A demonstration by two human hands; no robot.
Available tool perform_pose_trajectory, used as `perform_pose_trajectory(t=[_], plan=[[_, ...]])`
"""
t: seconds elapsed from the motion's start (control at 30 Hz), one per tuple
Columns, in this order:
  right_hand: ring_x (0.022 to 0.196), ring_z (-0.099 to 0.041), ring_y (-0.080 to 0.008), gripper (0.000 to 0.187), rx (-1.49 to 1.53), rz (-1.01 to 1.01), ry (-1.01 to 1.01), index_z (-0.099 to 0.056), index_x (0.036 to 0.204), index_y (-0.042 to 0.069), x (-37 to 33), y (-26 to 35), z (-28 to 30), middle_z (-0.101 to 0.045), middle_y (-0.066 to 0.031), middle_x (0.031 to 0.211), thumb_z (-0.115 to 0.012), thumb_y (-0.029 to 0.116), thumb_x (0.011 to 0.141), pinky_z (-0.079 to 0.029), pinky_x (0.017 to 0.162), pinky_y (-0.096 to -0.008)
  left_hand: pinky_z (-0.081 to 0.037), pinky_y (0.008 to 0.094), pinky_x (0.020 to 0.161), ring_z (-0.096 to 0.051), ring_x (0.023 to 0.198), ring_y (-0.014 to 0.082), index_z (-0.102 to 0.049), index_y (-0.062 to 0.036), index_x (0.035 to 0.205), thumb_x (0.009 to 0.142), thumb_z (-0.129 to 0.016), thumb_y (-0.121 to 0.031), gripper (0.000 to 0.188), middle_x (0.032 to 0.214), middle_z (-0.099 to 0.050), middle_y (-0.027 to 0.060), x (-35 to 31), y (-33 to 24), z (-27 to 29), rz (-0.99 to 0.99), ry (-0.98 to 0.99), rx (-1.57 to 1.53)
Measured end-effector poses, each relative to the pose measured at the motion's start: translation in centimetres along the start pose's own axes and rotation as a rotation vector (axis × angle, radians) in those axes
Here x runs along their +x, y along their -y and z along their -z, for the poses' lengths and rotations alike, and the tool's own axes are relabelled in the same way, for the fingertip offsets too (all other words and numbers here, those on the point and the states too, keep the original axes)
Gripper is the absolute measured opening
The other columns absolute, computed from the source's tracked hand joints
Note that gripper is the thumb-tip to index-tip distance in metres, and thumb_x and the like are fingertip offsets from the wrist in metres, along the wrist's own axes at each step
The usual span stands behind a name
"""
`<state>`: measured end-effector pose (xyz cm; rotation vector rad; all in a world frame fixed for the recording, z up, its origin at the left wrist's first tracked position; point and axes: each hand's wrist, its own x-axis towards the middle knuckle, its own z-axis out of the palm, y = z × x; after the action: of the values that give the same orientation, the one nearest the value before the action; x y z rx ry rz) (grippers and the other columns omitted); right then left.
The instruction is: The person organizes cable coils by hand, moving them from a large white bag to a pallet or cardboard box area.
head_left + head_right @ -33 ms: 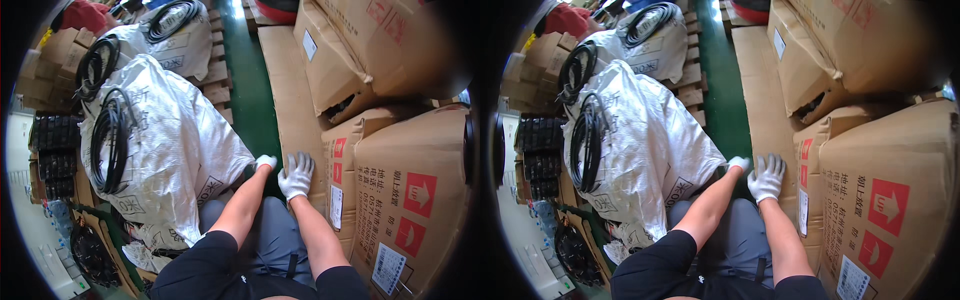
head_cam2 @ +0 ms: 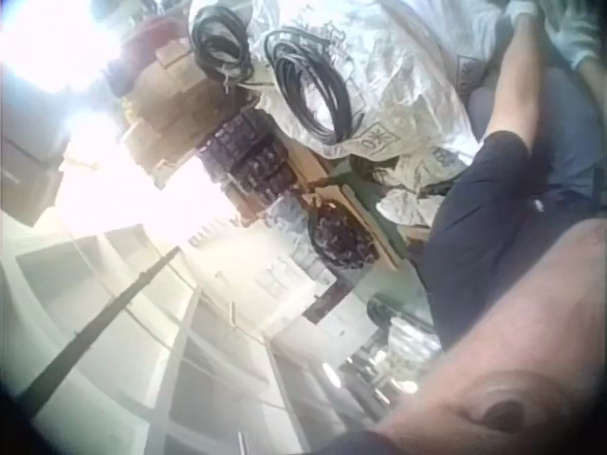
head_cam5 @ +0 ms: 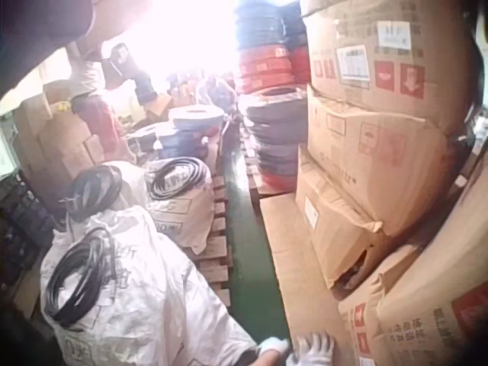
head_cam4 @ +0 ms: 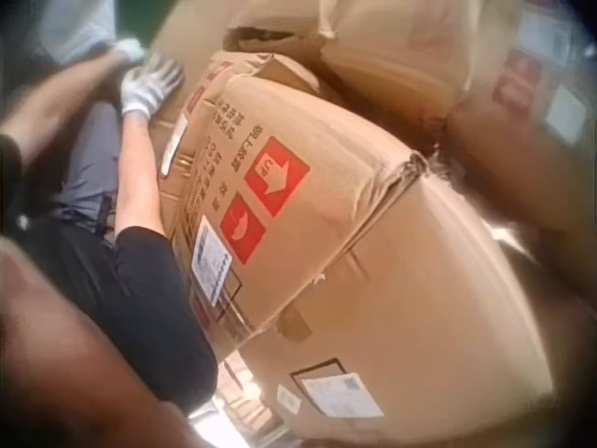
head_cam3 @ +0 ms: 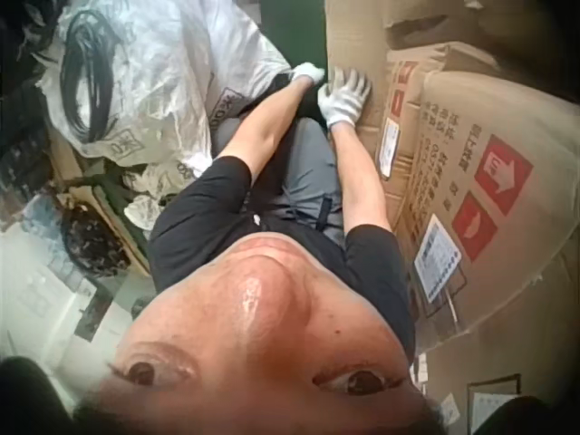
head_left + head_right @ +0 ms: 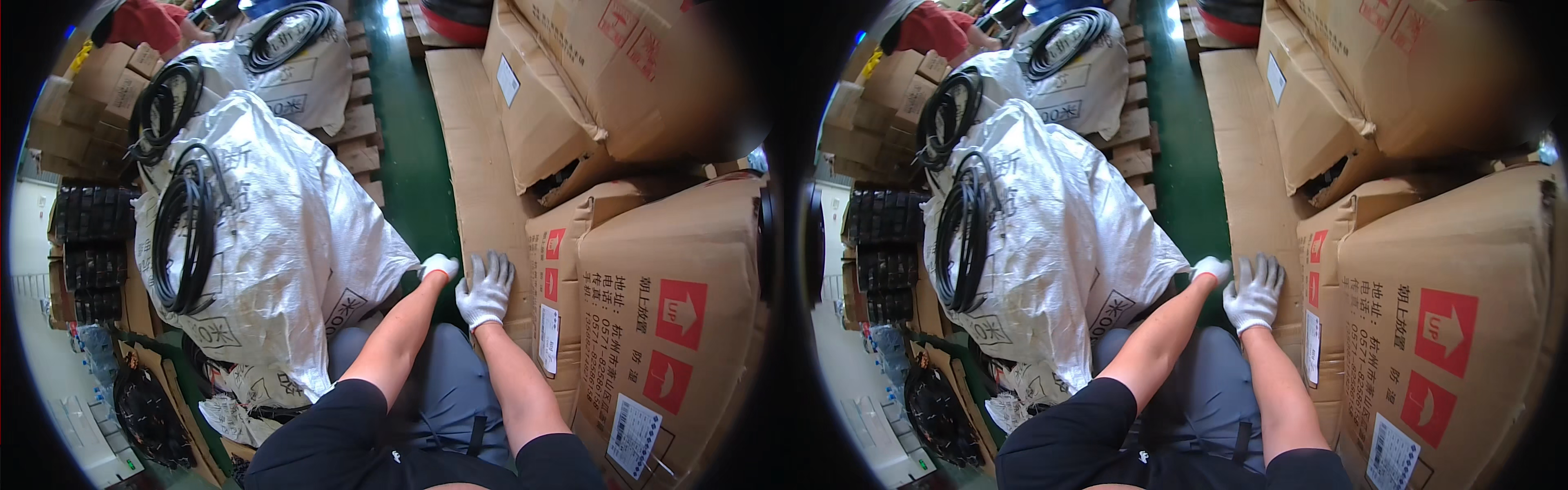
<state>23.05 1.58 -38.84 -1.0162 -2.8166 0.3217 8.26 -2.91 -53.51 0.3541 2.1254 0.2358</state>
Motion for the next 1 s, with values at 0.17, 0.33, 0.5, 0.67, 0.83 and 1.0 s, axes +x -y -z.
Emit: perform_pose_trajectory(t=[0.17,0.33,0.5,0.67,0.83,1.0], plan=[[0.156,-0.039,-0.0482,0.068,0.032,0.031,-0.025,-0.058,0.151,0.016,0.9,2.1,0.8,-0.050,-0.0232,0.161,-0.075,0.035,0.088,-0.023,0.134,-0.0624,-0.060,0.0512,0.102,-0.076,0.117,0.0485,-0.083,-0.0004,0.115,0.101,-0.059,-0.046,0.054,0.121,-0.078,0.0308,-6.9,-3.4,10.0,-0.255,-0.086,0.316],[0.156,-0.041,-0.0470,0.067,0.003,-0.006,-0.037,-0.059,0.149,0.015,0.3,-0.3,0.3,-0.052,-0.0237,0.160,-0.074,0.035,0.088,-0.024,0.134,-0.0617,-0.060,0.0529,0.097,-0.076,0.106,0.0496,-0.082,-0.0002,0.108,0.104,-0.059,-0.043,0.049,0.112,-0.080,0.0278,-17.8,-5.9,15.9,-0.494,-0.130,0.118],[0.158,-0.038,-0.0453,0.067,0.001,-0.015,0.006,-0.059,0.152,0.014,0.7,1.4,1.5,-0.050,-0.0233,0.164,-0.072,0.036,0.090,-0.021,0.136,-0.0594,-0.060,0.0531,0.090,-0.077,0.097,0.0450,-0.079,-0.0027,0.104,0.105,-0.064,-0.044,0.044,0.103,-0.079,0.0232,-30.2,-2.3,23.2,-0.703,-0.391,0.488],[0.158,-0.039,-0.0451,0.067,-0.004,0.007,-0.030,-0.059,0.151,0.013,0.6,1.5,1.3,-0.050,-0.0231,0.163,-0.072,0.036,0.090,-0.021,0.136,-0.0588,-0.047,0.0546,0.116,-0.062,0.133,0.0388,-0.077,-0.0086,0.116,0.100,-0.074,-0.048,0.042,0.132,-0.070,0.0193,-35.9,6.1,29.9,-0.842,-0.755,0.740],[0.155,-0.042,-0.0458,0.064,0.007,0.012,-0.064,-0.061,0.147,0.013,0.8,1.6,1.6,-0.054,-0.0237,0.158,-0.073,0.033,0.087,-0.023,0.135,-0.0603,-0.031,0.0599,0.131,-0.049,0.150,0.0441,-0.073,-0.0136,0.137,0.091,-0.081,-0.055,0.062,0.154,-0.059,0.0212,-38.3,14.5,33.4,-0.791,-0.804,0.871],[0.155,-0.042,-0.0454,0.064,0.013,0.012,-0.074,-0.062,0.147,0.013,1.0,1.5,1.2,-0.053,-0.0231,0.159,-0.073,0.033,0.087,-0.023,0.135,-0.0603,-0.023,0.0613,0.135,-0.042,0.157,0.0452,-0.067,-0.0217,0.152,0.089,-0.081,-0.059,0.075,0.164,-0.053,0.0199,-36.8,18.9,34.5,-0.803,-0.732,0.865]])
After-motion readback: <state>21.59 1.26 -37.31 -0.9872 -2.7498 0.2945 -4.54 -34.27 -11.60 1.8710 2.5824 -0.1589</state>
